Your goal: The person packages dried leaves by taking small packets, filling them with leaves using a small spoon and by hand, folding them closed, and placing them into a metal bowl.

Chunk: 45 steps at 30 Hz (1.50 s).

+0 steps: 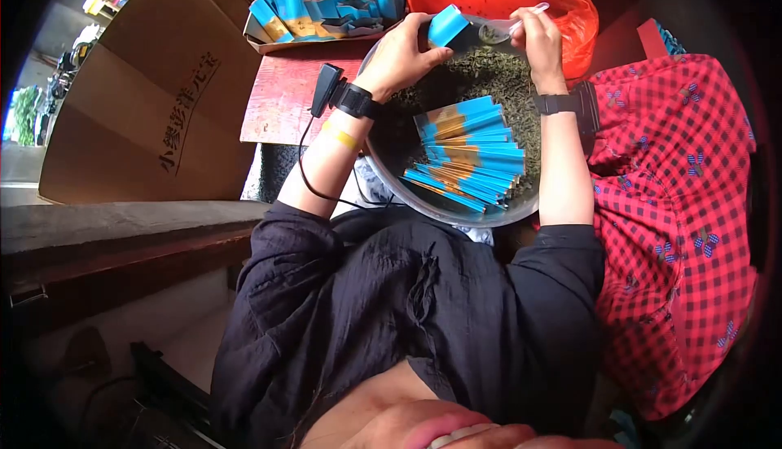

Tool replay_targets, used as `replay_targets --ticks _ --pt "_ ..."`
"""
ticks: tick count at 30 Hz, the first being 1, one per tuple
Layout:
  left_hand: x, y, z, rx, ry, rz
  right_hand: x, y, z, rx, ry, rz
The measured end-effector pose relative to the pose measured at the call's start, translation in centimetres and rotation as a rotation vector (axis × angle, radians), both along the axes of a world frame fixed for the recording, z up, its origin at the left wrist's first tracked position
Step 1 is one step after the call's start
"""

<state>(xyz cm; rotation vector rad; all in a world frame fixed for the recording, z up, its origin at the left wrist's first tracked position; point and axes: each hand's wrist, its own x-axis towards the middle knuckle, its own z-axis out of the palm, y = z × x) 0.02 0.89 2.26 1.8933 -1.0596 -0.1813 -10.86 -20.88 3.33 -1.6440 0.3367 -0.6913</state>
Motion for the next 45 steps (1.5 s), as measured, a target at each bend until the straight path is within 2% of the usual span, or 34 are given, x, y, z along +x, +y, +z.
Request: replay_targets --ticks 2,4,8,11,16,21,24,25,28,29,31,32,36,38,39,40,42,45 --pt "0.2 0.0 -0.5 -0.018 -0.099 -0.004 -0.1 0.5 0.6 0.039 -0.126 -0.176" --pt "0.1 0.0 -0.4 -0.015 -0.107 -0.021 0.0 0.8 0.4 0.0 -0.175 -0.198" --pt "0.0 -0.1 -0.2 -0.012 -0.158 -0.065 0.3 3.1 0.3 -0.414 -0.223 -0.083" --pt "-0.2 0.0 0.2 -0.002 -0.119 -0.068 0.0 4.6 1.2 -0.808 -0.27 -0.121" --pt "0.0 -0.1 -0.2 0.004 -0.111 -0.037 -0.3 3.2 1.1 -0.674 -0.26 -0.321" --pt "0.2 0.1 -0.3 0.002 -0.125 -0.041 0.3 1.4 -2.6 -0.883 0.332 -0.185" --pt "0.1 -0.1 -0.2 0.034 -0.082 -0.022 0.5 2.6 -4.0 -0.97 0.465 -0.065" --pt "0.1 -0.2 -0.3 0.03 -0.087 -0.012 0.6 3.1 -4.4 -0.902 0.522 0.021" --pt "0.4 -0.2 -0.8 0.009 -0.112 -0.009 1.4 4.0 -6.0 -0.745 0.436 0.245" --pt "0.5 -0.3 -0.9 0.007 -0.112 -0.006 1.4 3.8 -6.0 -0.743 0.436 0.244" --pt "0.5 -0.3 -0.9 0.004 -0.111 -0.004 1.8 2.6 -5.8 -0.667 0.391 0.192" --pt "0.5 -0.3 -0.9 0.009 -0.101 -0.01 2.0 1.6 -5.9 -0.662 0.22 0.184" --pt "0.1 0.0 -0.4 0.076 -0.095 -0.008 1.4 0.0 -4.0 -0.547 0.144 -0.134" --pt "0.2 0.0 -0.7 0.047 -0.101 -0.017 0.3 0.8 -1.2 -0.451 0.132 -0.216" --pt "0.2 -0.1 -0.7 0.02 -0.107 -0.03 0.3 0.6 -1.0 -0.471 0.033 -0.25" --pt "0.2 -0.1 -0.7 0.019 -0.109 -0.031 0.4 0.6 -1.1 -0.471 0.032 -0.252" --pt "0.2 0.0 -0.7 0.025 -0.158 -0.048 0.5 1.1 -1.1 -0.402 -0.172 -0.223" --pt "0.3 -0.1 -0.9 0.03 -0.176 -0.053 0.4 3.8 -0.2 -0.565 -0.175 -0.18"
